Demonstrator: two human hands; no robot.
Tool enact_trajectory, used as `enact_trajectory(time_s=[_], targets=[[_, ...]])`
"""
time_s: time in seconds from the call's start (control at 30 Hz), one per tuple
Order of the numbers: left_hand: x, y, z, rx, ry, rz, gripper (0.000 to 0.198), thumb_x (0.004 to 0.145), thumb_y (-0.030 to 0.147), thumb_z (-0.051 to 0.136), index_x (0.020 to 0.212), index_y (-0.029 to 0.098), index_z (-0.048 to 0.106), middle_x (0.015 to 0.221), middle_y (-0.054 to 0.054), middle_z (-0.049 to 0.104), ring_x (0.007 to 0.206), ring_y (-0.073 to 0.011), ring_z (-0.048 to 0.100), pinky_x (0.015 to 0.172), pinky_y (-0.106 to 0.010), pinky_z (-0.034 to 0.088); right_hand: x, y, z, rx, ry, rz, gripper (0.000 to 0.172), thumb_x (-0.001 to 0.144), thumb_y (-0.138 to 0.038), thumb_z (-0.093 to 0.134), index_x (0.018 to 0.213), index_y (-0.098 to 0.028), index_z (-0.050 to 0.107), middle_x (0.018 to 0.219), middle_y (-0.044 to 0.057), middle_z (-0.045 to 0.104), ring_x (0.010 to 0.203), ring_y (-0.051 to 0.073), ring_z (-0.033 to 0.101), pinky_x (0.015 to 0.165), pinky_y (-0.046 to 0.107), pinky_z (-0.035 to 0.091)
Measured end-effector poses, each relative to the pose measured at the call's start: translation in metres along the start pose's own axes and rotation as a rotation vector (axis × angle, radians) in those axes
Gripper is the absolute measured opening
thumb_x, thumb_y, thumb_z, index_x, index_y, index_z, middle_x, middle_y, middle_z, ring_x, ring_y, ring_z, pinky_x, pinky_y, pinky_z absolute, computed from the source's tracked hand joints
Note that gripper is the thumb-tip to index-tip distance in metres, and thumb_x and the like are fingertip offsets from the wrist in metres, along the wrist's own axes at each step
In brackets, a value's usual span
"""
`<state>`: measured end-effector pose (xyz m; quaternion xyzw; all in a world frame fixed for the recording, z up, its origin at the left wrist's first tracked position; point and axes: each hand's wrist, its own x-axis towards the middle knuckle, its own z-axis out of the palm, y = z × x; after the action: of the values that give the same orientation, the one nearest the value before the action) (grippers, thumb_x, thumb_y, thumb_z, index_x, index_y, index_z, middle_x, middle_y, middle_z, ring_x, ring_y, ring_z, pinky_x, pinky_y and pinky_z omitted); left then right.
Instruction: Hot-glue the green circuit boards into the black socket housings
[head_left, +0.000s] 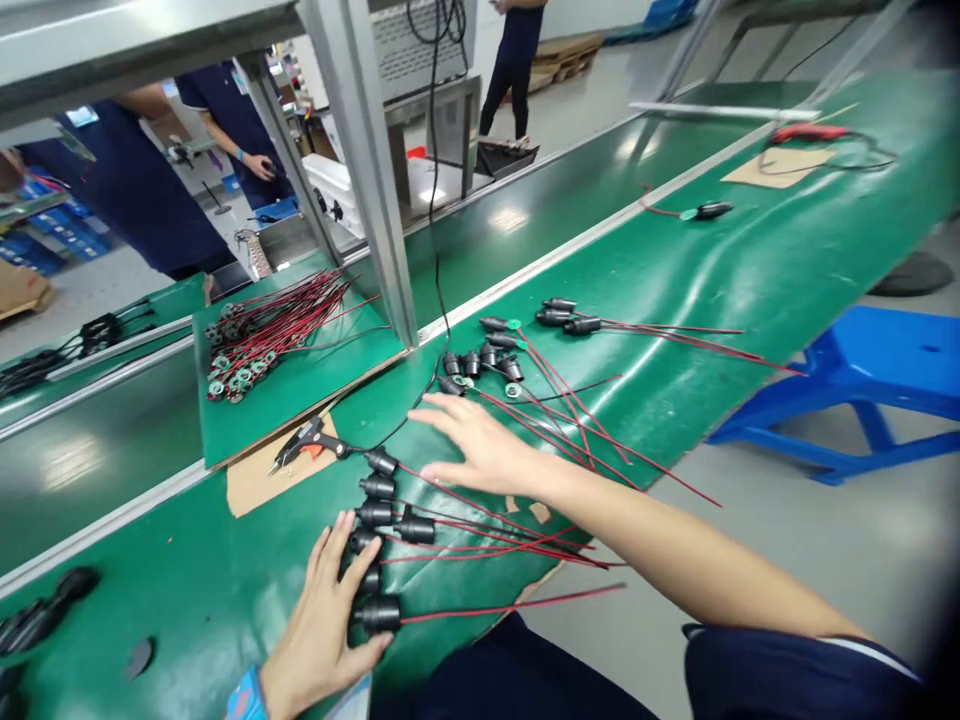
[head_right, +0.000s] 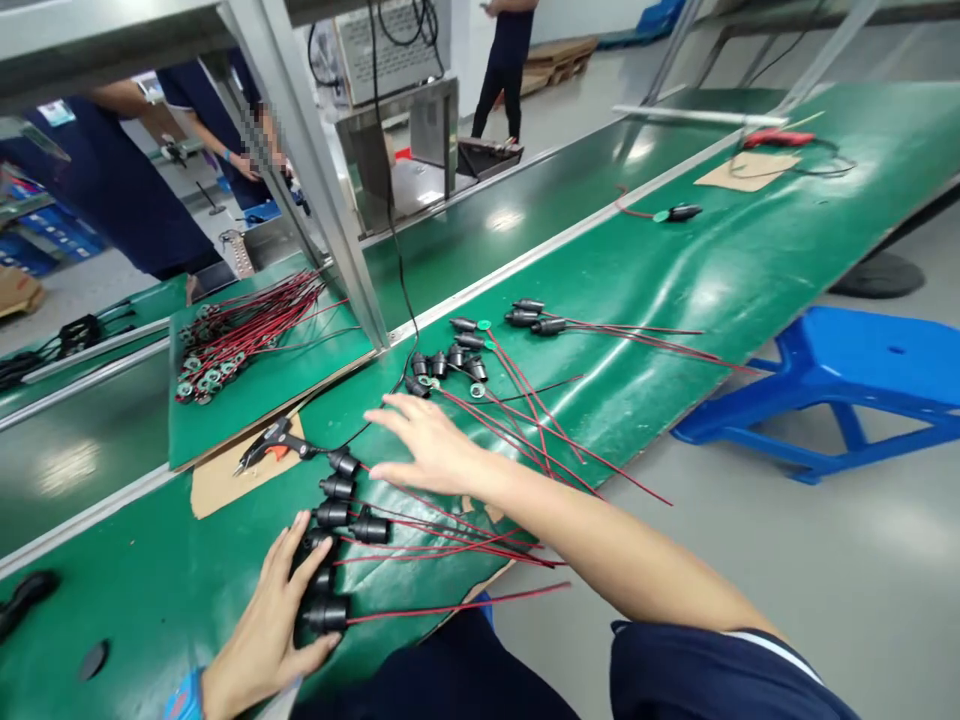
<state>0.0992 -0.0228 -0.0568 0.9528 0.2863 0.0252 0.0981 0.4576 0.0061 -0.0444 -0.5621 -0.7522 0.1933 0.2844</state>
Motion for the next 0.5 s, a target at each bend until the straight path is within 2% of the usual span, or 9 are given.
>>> enact_trajectory(time_s=[0.1,0.23,0.37,0.5], targets=[[0.007,0.005,-0.007,-0.038,-0.033,-0.040,0.104,0.081,0.044,0.077,0.163,0.029,0.015,0.170,-0.021,-0.002,0.154,-0.0497,0.018,0.115,-0.068,0.036,0.007,-0.035,0.029,0.103,-0.177,-0.132,0.078,0.085,-0.065,0.068,0.150,-0.026,0.049,0.162,0.020,0.033,0.150,0.036,0.033,0.117,0.057,0.035],[0.017,0.005,-0.015,-0.060,-0.085,-0.061,0.103,0.074,0.056,0.082,0.158,0.030,0.030,0.167,-0.023,0.013,0.150,-0.0487,0.027,0.112,-0.067,0.040,0.025,-0.049,0.051,0.062,-0.305,-0.251,0.070,0.085,-0.054,0.073,0.146,-0.026,0.054,0.162,0.021,0.029,0.150,0.040,0.029,0.116,0.058,0.034],[0.021,0.004,-0.022,-0.078,-0.096,-0.054,0.085,0.074,0.061,0.081,0.146,0.029,0.049,0.160,-0.022,0.026,0.143,-0.0444,0.039,0.109,-0.064,0.045,0.030,-0.057,0.056,-0.036,-0.332,-0.177,0.054,0.085,-0.040,0.073,0.136,-0.025,0.062,0.158,0.021,0.036,0.142,0.041,0.041,0.109,0.057,0.042],[0.027,0.004,-0.030,-0.076,-0.124,-0.004,0.073,0.075,0.060,0.080,0.136,0.027,0.057,0.151,-0.019,0.035,0.140,-0.0423,0.039,0.111,-0.062,0.045,0.034,-0.072,0.060,-0.099,-0.289,-0.070,0.044,0.085,-0.041,0.073,0.125,-0.025,0.068,0.155,0.022,0.037,0.130,0.044,0.049,0.098,0.062,0.047]])
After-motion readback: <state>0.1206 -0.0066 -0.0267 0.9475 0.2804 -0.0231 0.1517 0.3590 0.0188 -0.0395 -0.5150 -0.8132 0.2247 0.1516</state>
